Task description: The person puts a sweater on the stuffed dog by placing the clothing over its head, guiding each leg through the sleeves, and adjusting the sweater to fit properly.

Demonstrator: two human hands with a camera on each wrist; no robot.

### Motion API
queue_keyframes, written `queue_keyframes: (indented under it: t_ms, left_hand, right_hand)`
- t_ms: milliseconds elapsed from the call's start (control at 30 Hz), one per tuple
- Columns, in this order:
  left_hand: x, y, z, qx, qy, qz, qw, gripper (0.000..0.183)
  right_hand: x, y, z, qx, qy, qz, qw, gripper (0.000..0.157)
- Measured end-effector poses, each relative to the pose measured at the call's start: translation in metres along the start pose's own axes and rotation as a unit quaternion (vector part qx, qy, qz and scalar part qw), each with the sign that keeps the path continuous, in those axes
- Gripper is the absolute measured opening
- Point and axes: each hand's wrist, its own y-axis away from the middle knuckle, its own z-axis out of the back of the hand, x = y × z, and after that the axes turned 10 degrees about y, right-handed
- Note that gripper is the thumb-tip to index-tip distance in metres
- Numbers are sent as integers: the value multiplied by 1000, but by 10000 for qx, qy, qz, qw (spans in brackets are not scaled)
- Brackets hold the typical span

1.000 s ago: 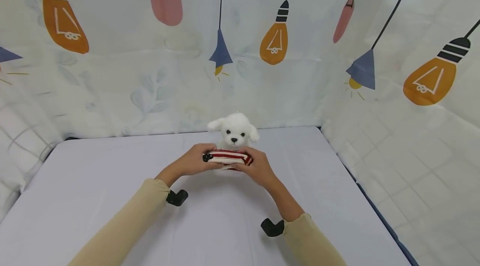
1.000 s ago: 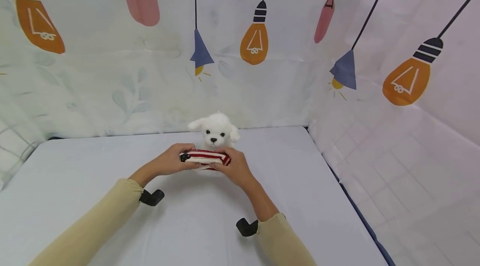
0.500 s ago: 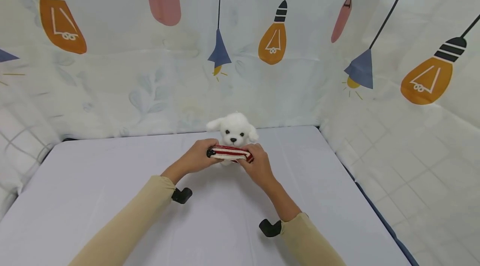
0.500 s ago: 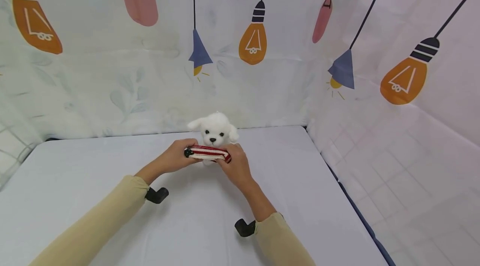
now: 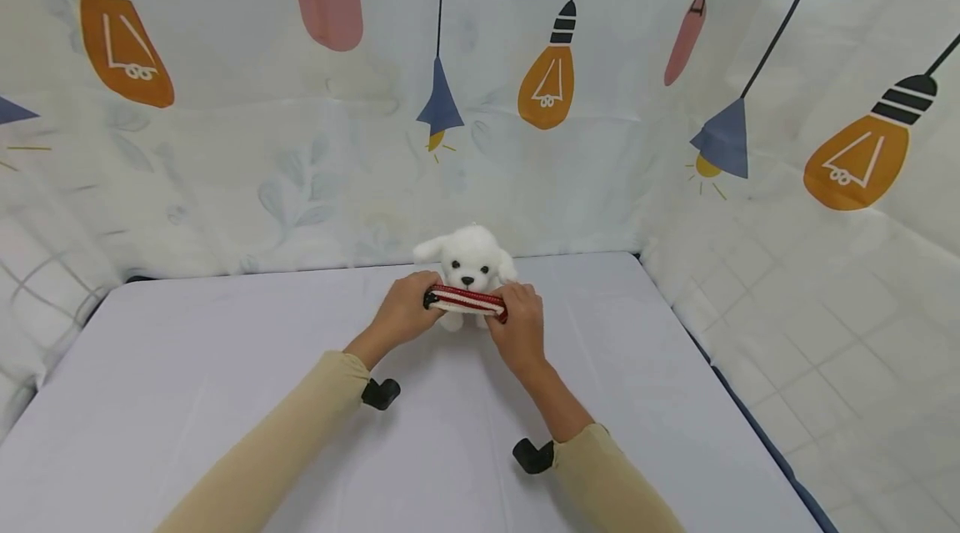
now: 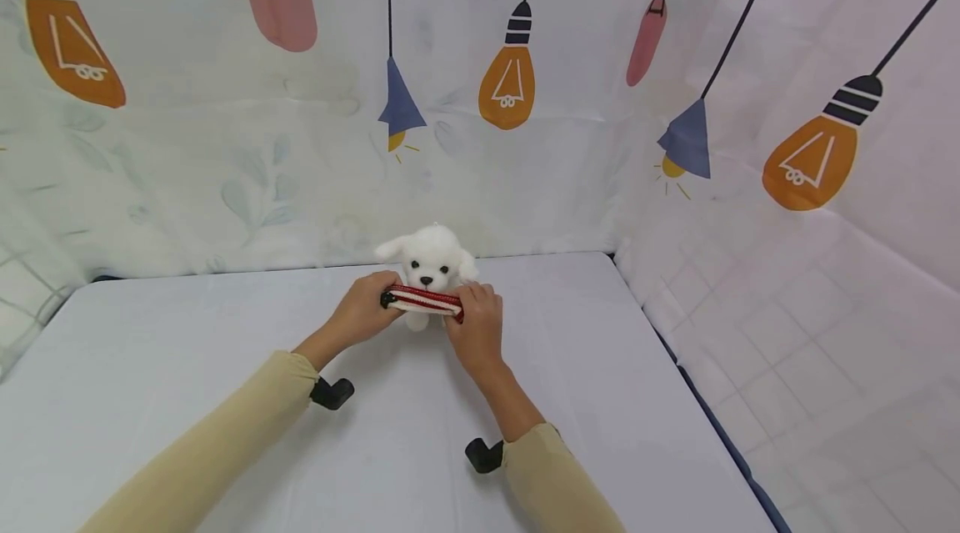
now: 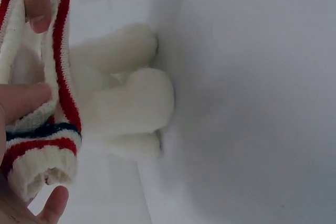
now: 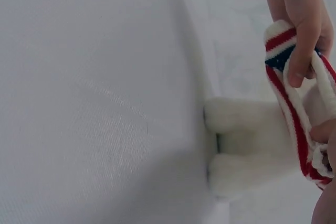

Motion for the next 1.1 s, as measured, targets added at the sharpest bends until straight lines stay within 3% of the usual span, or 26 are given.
queue_keyframes:
  t_ms: [233,400,567,667,833,1000,1100]
  left_hand:
    - [-4,0,-5,-697,-528,-55,9962,19]
    - [-3,-1,-6,-1193,-1173,-641,9838,24]
    - [-1,-4,-3,-1484,-1489,-1275,9693,27]
    - [-1,-8,0,-1388,-1367,-1383,9710,25]
    - [1,-14,6,-982,-1014,-1311,9813,22]
    - [4,-19,10,-547,-882,-1359,9853,23]
    - [4,-21,11,-387,-826,-1347,9867,31]
  right_hand:
    - [0,-3,-5,-721,-21,-268,9970,22]
    - [-3,-9,-5,-826,130,-173,9963,44]
    - [-5,-15,-7,-800,233,333,9960,64]
    - [-8,-19,-9,-737,229,551,9955,70]
    - [-13,-23,-10,-468,81,886,9949,74]
    - [-19,-29,-10,-138,-81,1265,9918,77]
    - [-20,-31,-10,102,-228,1346,9906,77]
